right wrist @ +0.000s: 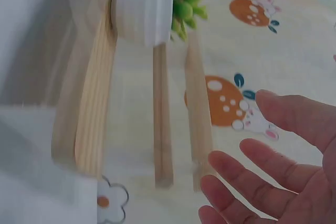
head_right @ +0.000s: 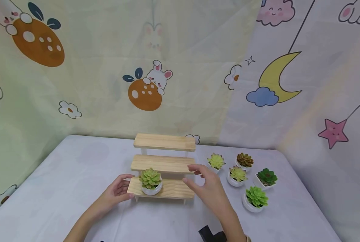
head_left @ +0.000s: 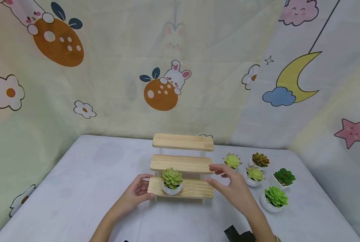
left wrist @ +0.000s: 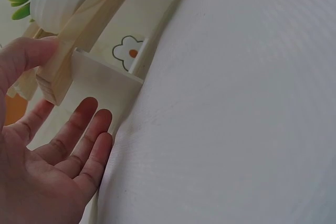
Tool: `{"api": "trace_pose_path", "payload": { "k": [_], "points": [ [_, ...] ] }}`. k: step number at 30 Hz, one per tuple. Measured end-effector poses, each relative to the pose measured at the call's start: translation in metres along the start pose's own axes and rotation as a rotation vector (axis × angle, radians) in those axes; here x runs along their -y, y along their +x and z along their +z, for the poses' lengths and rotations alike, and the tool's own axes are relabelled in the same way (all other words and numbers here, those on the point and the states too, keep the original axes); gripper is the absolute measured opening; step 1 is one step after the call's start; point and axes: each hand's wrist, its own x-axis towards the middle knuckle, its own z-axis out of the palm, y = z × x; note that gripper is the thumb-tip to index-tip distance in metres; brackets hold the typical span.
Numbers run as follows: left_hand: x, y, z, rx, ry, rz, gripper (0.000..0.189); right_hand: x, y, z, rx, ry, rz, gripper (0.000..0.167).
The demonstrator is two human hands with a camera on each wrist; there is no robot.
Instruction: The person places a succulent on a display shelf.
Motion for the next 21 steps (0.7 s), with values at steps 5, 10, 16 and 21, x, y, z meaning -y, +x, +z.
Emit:
{"api": "trace_pose_path", "payload": {
  "k": [5,10,16,21],
  "points": [
    [0.001,-0.001,0.000,-0.001,-0.016,-0.007,0.065,-0.018,-0.009,-0.025,-0.040,-0.072,0.022,0.039],
    [0.000,-0.001,0.000,0.011,-0.013,0.008,0.065,-0.037,-0.021,-0.053,-0.068,-0.113,0.076,0.040],
    [-0.001,-0.002,-0.002,-0.004,-0.013,-0.016,0.065,-0.057,-0.031,-0.077,-0.046,-0.172,0.208,0.054],
    [-0.002,-0.003,-0.001,0.000,-0.019,-0.027,0.065,-0.073,-0.041,-0.093,-0.026,-0.168,0.320,0.065]
  ]
}}
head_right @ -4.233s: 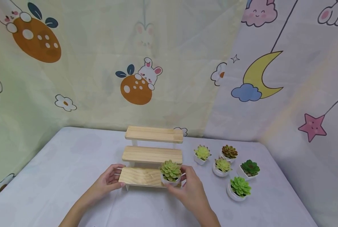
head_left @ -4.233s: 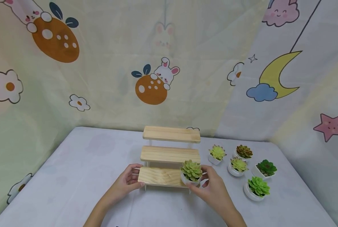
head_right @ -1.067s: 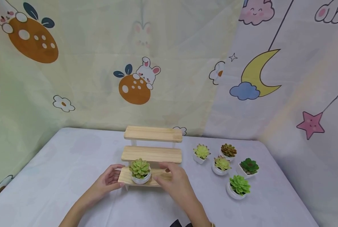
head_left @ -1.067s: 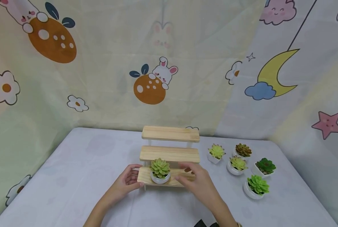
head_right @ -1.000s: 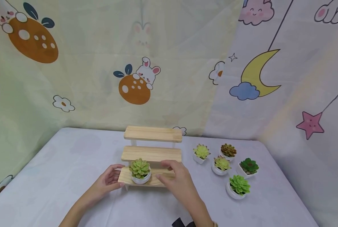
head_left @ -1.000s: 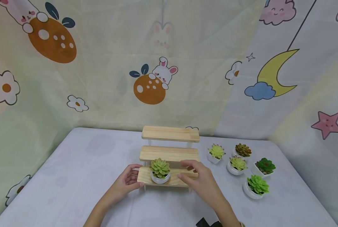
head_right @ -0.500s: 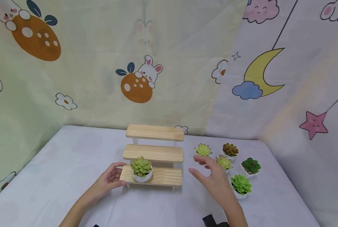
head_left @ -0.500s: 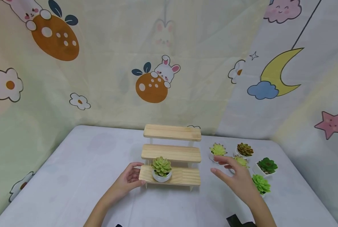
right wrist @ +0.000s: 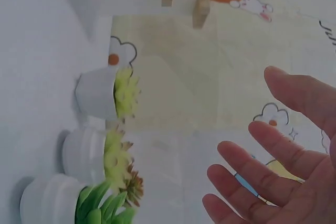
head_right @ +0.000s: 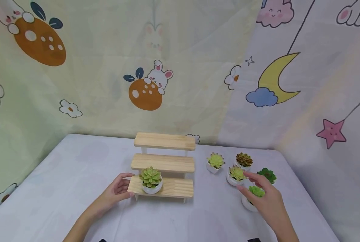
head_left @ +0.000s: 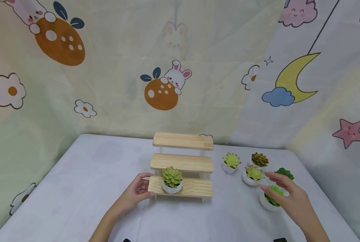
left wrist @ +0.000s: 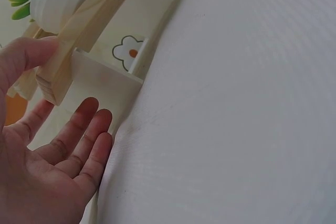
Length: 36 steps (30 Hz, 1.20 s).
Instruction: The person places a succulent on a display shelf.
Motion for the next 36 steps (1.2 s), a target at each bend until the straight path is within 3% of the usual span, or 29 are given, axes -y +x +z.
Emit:
{"api": "trace_pose_path", "payload": {
  "k": [10,25,36],
  "points": [
    [-0.001,0.000,0.003,-0.005,-0.002,-0.027,0.065,-0.044,0.007,-0.012,0.042,0.041,0.136,0.078],
    [0.000,0.002,0.002,-0.007,-0.004,-0.034,0.065,-0.096,0.015,-0.009,0.238,0.104,0.252,0.091],
    [0.001,0.001,0.002,-0.008,0.000,-0.031,0.065,-0.114,0.023,0.002,0.355,0.091,0.332,0.096]
  ]
}}
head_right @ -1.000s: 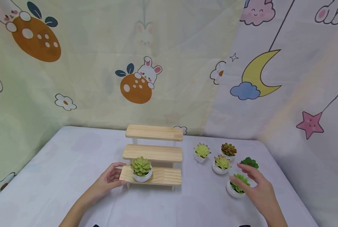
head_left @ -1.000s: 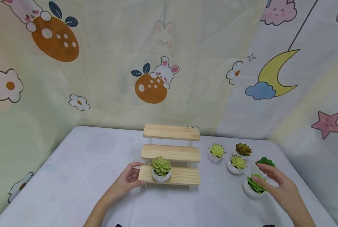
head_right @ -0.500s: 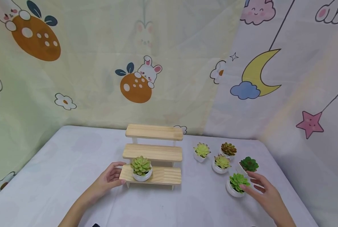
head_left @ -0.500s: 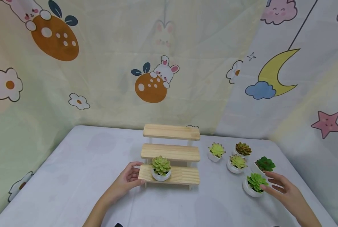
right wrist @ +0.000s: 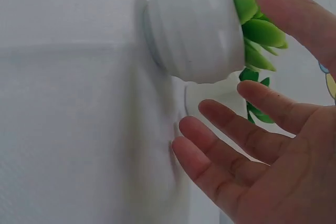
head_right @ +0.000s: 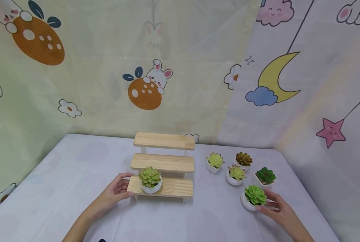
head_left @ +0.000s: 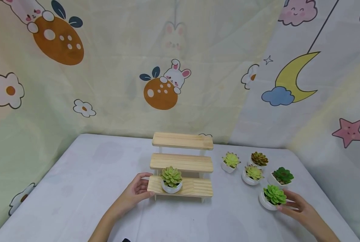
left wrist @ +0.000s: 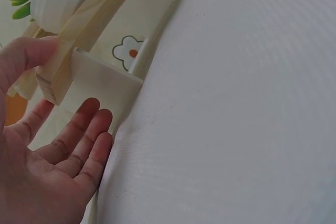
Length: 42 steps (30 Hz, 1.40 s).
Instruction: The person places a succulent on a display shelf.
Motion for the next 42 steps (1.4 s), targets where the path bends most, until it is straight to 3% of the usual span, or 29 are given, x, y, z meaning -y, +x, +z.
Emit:
{"api": "trace_pose_path", "payload": {
  "k": [13,42],
  "points": [
    [-0.001,-0.001,-0.001,-0.005,-0.008,0.000,0.065,-0.005,0.015,0.007,0.019,-0.046,0.033,0.099],
    [0.000,0.000,0.000,0.020,-0.008,0.035,0.067,-0.005,0.013,0.013,-0.031,-0.162,0.034,0.104]
  ]
}}
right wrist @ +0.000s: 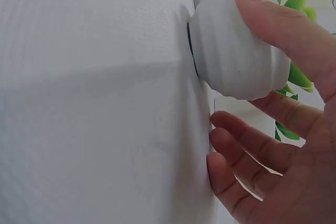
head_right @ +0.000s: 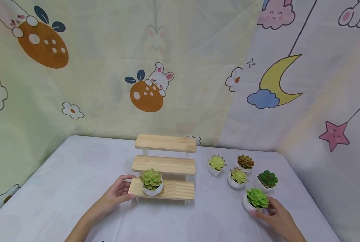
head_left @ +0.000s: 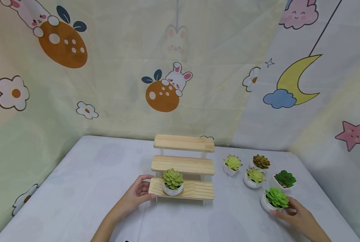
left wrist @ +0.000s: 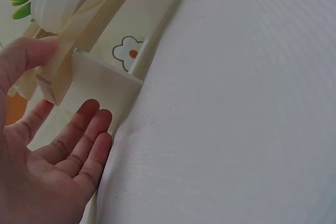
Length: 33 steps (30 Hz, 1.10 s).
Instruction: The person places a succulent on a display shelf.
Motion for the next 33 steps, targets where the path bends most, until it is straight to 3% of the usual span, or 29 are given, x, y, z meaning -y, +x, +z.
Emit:
{"api": "trace_pose_path", "payload": {
  "k": [20,33],
  "points": [
    [0.001,0.002,-0.001,-0.007,-0.004,-0.011,0.067,0.004,-0.002,-0.003,-0.021,-0.035,-0.013,0.102],
    [0.000,0.000,0.000,-0.001,-0.003,0.001,0.067,0.032,-0.017,-0.005,-0.046,0.003,-0.023,0.102]
  ]
}}
